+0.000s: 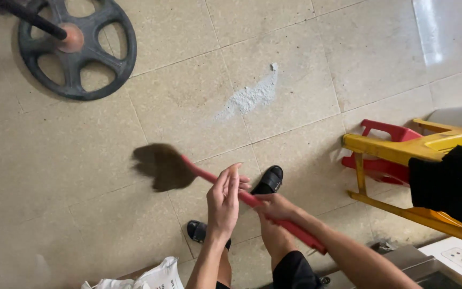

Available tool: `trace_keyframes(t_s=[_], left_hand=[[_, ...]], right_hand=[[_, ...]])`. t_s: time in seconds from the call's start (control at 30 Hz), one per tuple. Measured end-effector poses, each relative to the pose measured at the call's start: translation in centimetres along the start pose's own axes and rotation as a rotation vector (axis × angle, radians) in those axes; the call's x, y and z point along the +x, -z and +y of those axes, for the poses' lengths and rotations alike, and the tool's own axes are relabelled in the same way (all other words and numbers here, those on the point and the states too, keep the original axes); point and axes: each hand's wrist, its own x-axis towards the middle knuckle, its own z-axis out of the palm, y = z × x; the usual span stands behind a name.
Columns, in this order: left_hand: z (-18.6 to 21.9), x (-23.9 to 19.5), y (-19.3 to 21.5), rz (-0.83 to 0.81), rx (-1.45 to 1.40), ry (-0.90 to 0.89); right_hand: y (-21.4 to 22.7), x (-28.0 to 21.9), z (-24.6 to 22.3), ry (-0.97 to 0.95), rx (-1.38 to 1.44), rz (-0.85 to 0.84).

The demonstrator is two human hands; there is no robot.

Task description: Sweep the floor of the bakery kitchen using a broom.

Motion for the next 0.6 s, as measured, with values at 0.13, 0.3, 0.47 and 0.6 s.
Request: trace_keyframes(t_s=[0.13,0.3,0.47,0.6], left_hand=[[0.0,1.1,-3.0,-0.026,-0.019,0.066],[-1.2,4.0,-6.9,-0.052,-0.018,0.092],[0.2,6.9,-12.0,-0.087,0.044,0.108],[-0.1,8.2,-14.8,-0.125,0.069,0.12]], right_hand=[[14.1,-4.0,-1.0,-0.401,-0.059,0.181],[34.2,-6.6,0.0,-0.516,-0.197,0.473],[45.1,-6.2,-4.6,-0.41,-0.255,0.87],[43.5,-7.0,-5.2,-0.368,-0.138,0.962]])
